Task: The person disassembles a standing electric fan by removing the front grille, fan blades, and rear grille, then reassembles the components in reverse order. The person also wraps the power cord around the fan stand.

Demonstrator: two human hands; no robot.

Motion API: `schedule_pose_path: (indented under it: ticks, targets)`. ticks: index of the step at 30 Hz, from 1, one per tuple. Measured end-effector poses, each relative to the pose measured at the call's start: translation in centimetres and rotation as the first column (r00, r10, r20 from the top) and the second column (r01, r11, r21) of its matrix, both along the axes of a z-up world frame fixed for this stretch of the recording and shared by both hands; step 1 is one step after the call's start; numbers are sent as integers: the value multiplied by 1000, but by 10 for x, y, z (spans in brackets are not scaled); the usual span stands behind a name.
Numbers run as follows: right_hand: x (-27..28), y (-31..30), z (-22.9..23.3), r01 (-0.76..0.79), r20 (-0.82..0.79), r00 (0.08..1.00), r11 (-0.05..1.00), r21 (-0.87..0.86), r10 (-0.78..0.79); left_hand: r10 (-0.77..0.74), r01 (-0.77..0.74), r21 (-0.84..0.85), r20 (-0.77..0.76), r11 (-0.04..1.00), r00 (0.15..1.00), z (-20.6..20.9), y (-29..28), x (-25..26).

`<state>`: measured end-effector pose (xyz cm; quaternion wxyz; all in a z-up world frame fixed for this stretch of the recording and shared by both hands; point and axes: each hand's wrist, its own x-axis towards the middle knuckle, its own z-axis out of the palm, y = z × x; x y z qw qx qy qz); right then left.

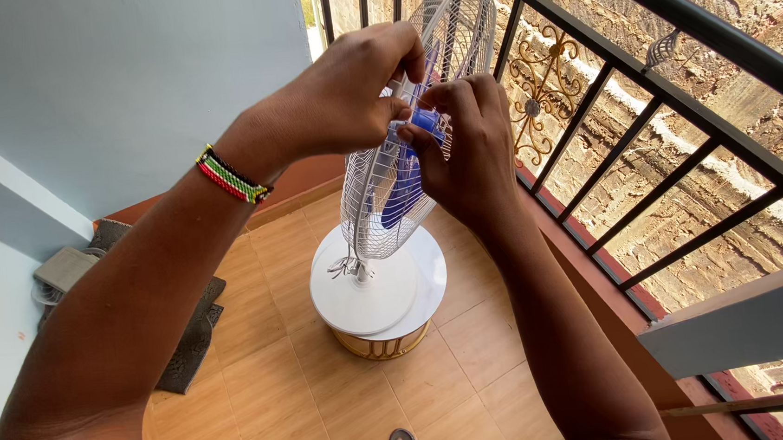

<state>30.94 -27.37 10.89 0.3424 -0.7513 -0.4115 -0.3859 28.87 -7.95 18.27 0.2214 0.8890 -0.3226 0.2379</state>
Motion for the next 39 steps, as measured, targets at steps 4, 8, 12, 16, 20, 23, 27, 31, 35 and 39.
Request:
schedule_pose_path:
  ticks: [4,8,12,16,20,23,27,31,35,39]
  targets:
    - [-3,3,-1,13,-1,1000,1000,12,-13,-66,71,-54,90,996,994,-10,-1,-9]
    - [-6,6,-1,33,-17,999,999,34,-32,-73,88,-48,259,995,963,-21,-5,-14]
    - [-12,14,-1,57,-65,996,997,43,-54,1,20,-48,416,999,910,-36,-7,-23]
    - [-19,19,-2,66,-33,997,995,80,-63,70,-30,-94,459,995,886,-41,-5,-31]
    - [-23,21,-5,59,-8,998,989,132,-58,127,-85,-106,491,991,862,-38,-4,-38]
    - [-28,17,-7,-22,-31,999,981,190,29,134,-99,-99,457,990,879,-32,-6,-45]
    - [-28,-9,-11,-114,-51,990,969,220,128,140,-126,-61,452,990,881,-14,-15,-41]
    - [-10,-45,-8,-99,-198,968,956,276,157,149,-154,-21,407,988,901,-2,-30,-19]
    - [36,-72,15,-94,-323,924,939,332,207,217,-268,103,353,958,910,17,-45,37]
    - [106,-82,32,-161,-344,896,928,338,280,414,-414,274,60,868,908,35,-65,92]
